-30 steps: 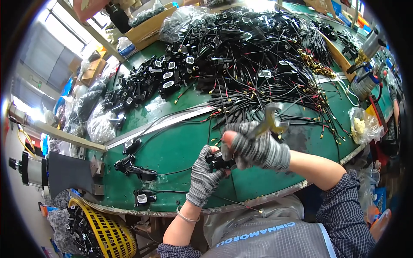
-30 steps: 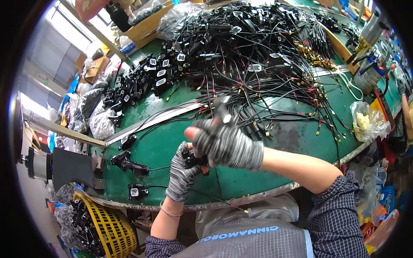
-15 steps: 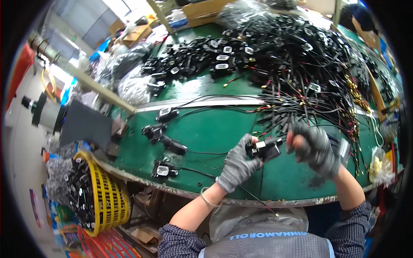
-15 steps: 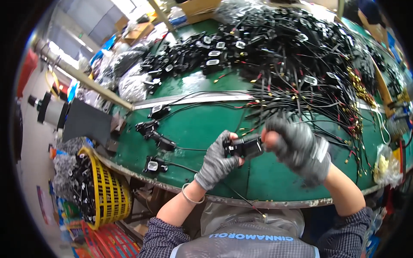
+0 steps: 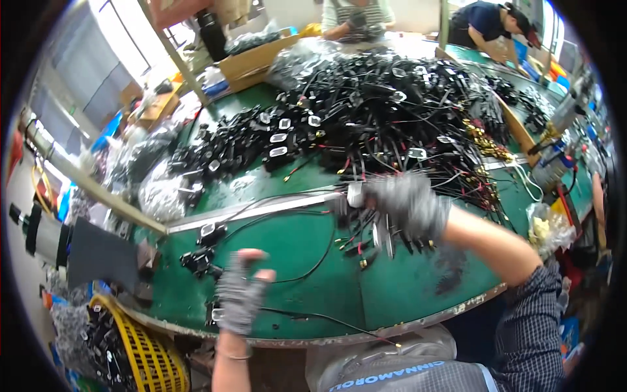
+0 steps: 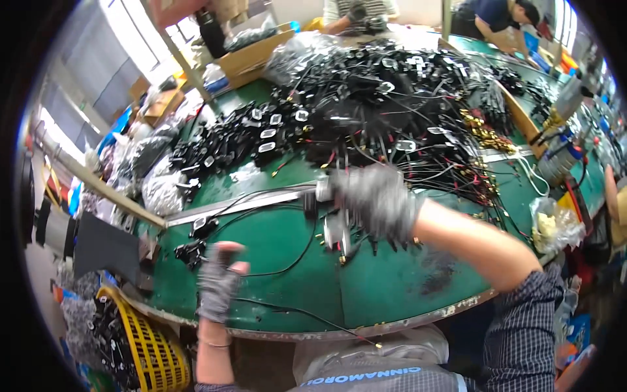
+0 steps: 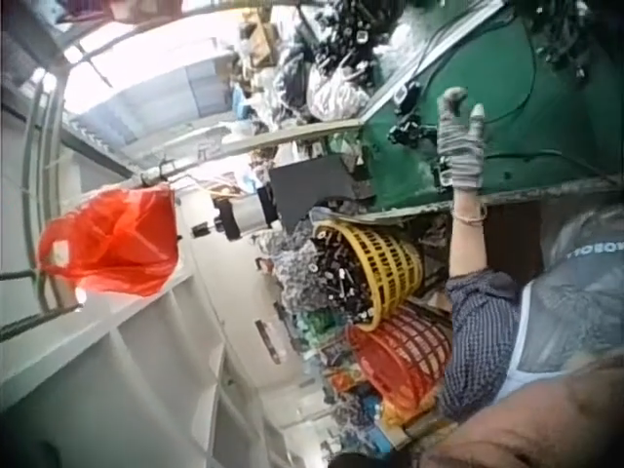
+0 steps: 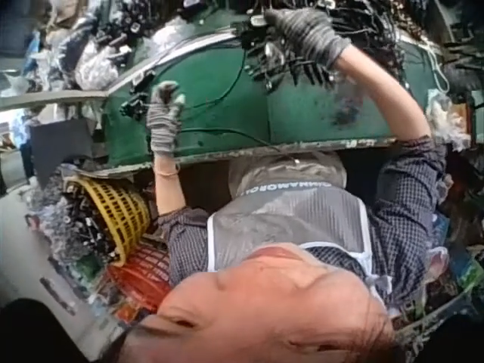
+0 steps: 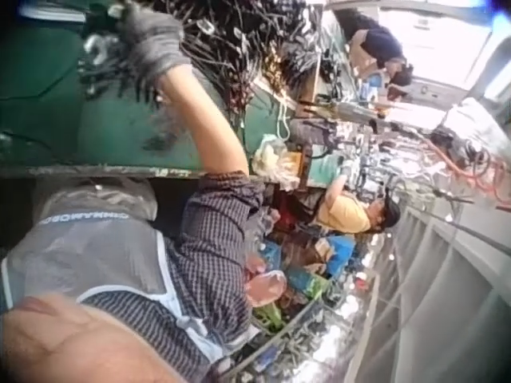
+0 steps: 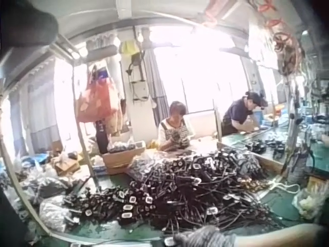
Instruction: Assembling electronic wiring harnesses by connecting parts and tightening components using a wrench.
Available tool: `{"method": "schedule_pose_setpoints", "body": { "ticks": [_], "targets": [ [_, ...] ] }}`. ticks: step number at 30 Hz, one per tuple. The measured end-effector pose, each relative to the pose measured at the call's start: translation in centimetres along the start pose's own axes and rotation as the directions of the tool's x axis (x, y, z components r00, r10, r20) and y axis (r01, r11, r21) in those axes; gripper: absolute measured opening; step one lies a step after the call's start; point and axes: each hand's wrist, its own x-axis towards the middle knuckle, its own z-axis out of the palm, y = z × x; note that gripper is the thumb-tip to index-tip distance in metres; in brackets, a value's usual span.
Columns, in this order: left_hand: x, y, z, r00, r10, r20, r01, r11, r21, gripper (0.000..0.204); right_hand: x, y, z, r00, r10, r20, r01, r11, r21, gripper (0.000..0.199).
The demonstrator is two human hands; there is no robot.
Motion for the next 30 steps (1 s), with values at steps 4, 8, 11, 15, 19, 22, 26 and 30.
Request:
{"method": "schedule_pose_setpoints", "body": {
  "ticks": [4, 8, 11, 15, 19, 22, 26, 30],
  "targets": [
    [1.2, -3.3, -8.7, 0.953, 0.293, -0.075, -0.161, 0.699, 0.696, 0.043, 5.2, 8.9, -4.5, 0.835, 0.279, -0.475, -0.379, 0.917, -0.127, 0.011],
    [0.5, -5.3, -10.1, 0.965, -0.217, 0.147, 0.044, 0.687, 0.725, 0.04, 5.4, 5.2, -5.3, 0.754, -0.048, -0.656, 0.174, 0.976, 0.128, 0.018],
    [1.0, -6.0, -8.7, 0.935, -0.305, 0.182, 0.161, 0.821, 0.548, 0.04, 2.7, 0.7, -1.8, 0.964, 0.124, -0.236, 0.002, 0.882, 0.471, 0.026],
    [2.2, -4.2, -3.4, 0.926, -0.135, 0.353, -0.041, 0.893, 0.449, 0.041, -1.3, -3.3, -0.7, 0.744, 0.274, 0.609, -0.654, 0.114, 0.748, 0.038],
    [2.8, -1.8, 3.4, 0.923, -0.098, 0.372, -0.077, 0.9, 0.43, 0.043, -3.6, -3.4, 0.8, 0.767, 0.274, 0.58, -0.52, -0.264, 0.813, 0.041],
    [2.2, -2.3, 6.7, 0.931, -0.113, 0.347, 0.012, 0.96, 0.28, 0.042, -4.8, -4.6, 1.8, 0.82, 0.281, 0.498, -0.421, -0.293, 0.858, 0.043],
    [1.8, -1.4, 8.7, 0.917, -0.186, 0.353, 0.206, 0.978, -0.02, 0.039, -5.7, -6.6, 2.5, 0.885, 0.36, 0.296, -0.237, -0.199, 0.951, 0.046],
    [0.4, 1.5, 9.1, 0.927, -0.104, 0.361, 0.149, 0.984, -0.098, 0.035, -5.9, -6.3, 1.9, 0.94, 0.287, 0.185, -0.181, -0.041, 0.983, 0.049]
  ]
}}
